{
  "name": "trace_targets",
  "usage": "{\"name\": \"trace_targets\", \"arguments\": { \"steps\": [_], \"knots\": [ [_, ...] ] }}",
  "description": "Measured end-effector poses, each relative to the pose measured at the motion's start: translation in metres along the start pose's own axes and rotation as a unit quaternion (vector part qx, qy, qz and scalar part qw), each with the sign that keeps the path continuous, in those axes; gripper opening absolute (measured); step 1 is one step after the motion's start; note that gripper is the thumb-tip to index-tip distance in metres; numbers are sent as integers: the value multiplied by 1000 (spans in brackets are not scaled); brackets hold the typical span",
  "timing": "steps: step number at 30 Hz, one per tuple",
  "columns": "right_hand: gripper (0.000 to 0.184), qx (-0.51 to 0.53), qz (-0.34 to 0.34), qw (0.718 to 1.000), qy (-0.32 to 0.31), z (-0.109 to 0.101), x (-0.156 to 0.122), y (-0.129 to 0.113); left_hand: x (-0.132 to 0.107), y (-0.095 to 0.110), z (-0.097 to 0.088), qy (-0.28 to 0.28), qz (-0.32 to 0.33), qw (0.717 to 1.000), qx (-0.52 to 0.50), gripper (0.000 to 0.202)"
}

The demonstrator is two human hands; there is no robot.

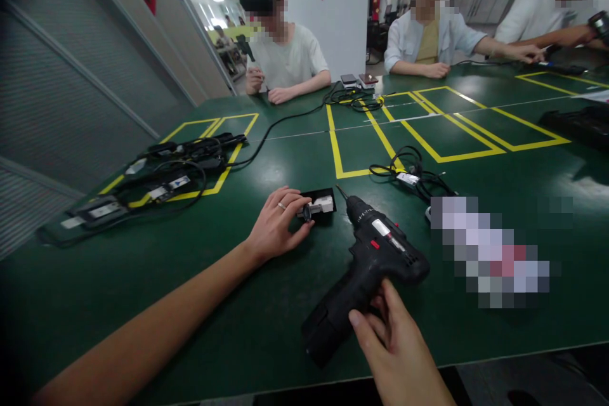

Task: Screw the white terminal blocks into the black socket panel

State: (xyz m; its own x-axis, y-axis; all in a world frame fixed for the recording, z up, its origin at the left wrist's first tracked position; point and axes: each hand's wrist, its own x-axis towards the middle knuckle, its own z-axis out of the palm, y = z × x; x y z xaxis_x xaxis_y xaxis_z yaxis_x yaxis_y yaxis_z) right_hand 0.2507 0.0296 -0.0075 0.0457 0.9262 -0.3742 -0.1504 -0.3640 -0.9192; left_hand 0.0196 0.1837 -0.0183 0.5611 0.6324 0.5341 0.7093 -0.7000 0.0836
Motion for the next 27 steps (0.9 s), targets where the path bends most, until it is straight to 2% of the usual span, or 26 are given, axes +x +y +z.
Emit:
{"name": "trace_targets", "arguments": {
  "steps": [4, 6, 9, 11, 13, 15, 18, 20, 23, 27],
  "knots": [
    [54, -61, -29, 998, 7, -3, 7, 10, 1, 0, 0, -3, 0, 1000, -2, 42],
    [59, -131, -56, 990, 7, -7, 4, 10, 1, 0, -1, -1, 0, 1000, -4, 41],
    [58, -299, -108, 948, -31, -16, -4, -2, 1, 0, -1, 2, 2, 1000, -10, 41],
    [44, -376, -168, 909, -65, -19, -5, -19, 1, 0, 0, 4, 5, 1000, -12, 41],
    [36, -411, -227, 882, -46, -17, 3, -41, 2, 0, 0, 7, 8, 1000, -14, 41],
    [32, -441, -251, 861, -29, -6, 20, -64, 2, 0, 1, 7, 12, 1000, -15, 42],
    [36, -466, -300, 831, -55, 21, 59, -93, 1, -1, 1, 13, 16, 1000, -19, 45],
    [28, -464, -311, 826, -81, 40, 84, -101, -1, -2, 1, 21, 15, 999, -24, 47],
    [25, -448, -324, 819, -151, 58, 108, -98, -4, -3, 0, 43, 21, 999, -26, 50],
    [23, -416, -335, 820, -207, 61, 115, -80, -7, -2, 0, 55, 47, 997, -14, 50]
  ]
}}
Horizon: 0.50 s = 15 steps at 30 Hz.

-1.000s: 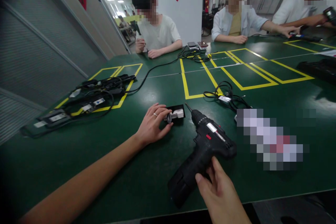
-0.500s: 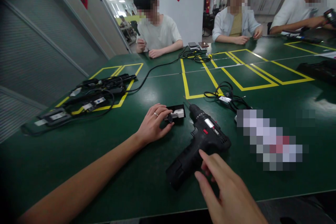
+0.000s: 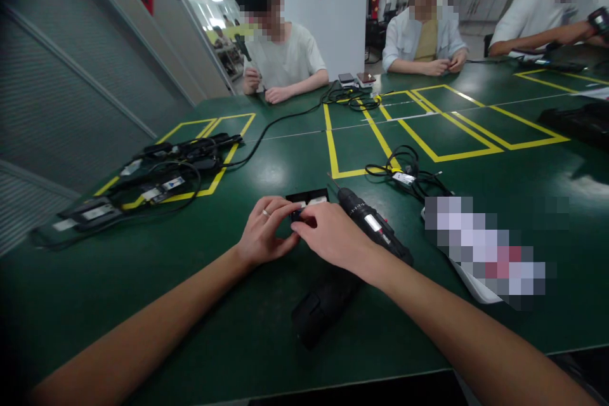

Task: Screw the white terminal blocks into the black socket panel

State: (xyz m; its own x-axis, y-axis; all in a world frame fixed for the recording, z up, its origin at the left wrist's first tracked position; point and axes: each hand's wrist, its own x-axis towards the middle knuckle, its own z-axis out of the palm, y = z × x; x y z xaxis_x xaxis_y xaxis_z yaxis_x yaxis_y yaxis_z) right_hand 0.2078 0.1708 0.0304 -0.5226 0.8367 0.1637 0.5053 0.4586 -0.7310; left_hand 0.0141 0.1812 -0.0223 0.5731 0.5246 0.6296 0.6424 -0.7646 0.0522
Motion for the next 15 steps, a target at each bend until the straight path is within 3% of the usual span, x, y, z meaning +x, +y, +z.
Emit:
{"name": "trace_targets", "arguments": {
  "steps": [4, 10, 15],
  "knots": [
    [23, 20, 0, 1000, 0, 6, -9, 7, 2, 2, -1, -26, 15, 1000, 10, 44],
    [22, 47, -14, 999, 1, 5, -10, 8, 3, 5, -12, -57, 61, 995, -54, 44],
    [21, 65, -15, 998, 7, 4, -11, 10, 9, 10, -22, -94, -3, 987, -133, 32]
  ]
}}
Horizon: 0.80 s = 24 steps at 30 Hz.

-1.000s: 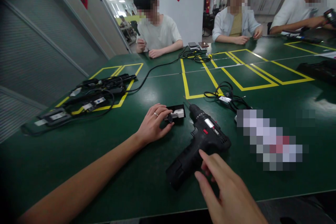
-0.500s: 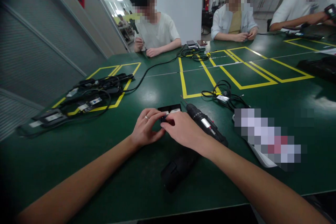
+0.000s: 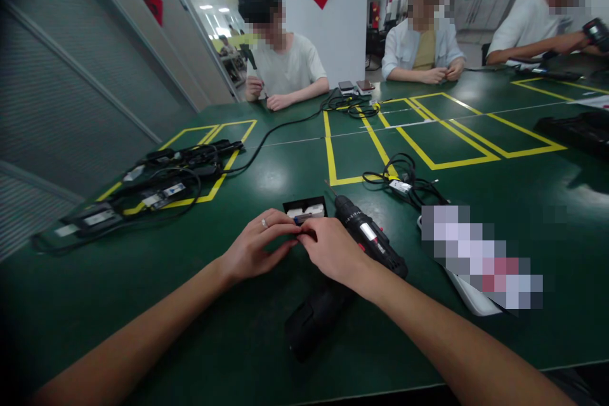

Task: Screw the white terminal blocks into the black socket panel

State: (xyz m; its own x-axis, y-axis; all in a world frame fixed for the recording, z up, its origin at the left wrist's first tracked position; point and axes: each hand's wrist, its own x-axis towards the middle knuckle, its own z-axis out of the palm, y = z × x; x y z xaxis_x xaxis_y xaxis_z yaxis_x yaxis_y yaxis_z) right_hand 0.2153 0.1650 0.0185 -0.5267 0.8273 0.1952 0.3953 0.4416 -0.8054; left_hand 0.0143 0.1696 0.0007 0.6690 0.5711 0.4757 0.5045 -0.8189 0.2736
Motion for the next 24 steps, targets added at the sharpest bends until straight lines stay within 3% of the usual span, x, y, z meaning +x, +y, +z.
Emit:
{"name": "trace_targets", "arguments": {
  "steps": [4, 9, 16, 21, 24],
  "knots": [
    [21, 8, -4, 1000, 12, 0, -1, 1, 6, 8, -6, -8, -102, 991, -89, 22],
    [18, 12, -17, 1000, -3, 1, -1, 0, 11, 12, -18, -66, -238, 955, -166, 19],
    [22, 10, -36, 999, -23, 4, -1, 1, 11, 15, -30, -143, -262, 926, -232, 11],
    [18, 3, -29, 999, -18, 5, -1, 3, 11, 18, -28, -164, -269, 922, -225, 10],
    [21, 4, -25, 999, -20, 5, -2, 2, 12, 18, -41, -212, -274, 916, -201, 11]
  ]
}}
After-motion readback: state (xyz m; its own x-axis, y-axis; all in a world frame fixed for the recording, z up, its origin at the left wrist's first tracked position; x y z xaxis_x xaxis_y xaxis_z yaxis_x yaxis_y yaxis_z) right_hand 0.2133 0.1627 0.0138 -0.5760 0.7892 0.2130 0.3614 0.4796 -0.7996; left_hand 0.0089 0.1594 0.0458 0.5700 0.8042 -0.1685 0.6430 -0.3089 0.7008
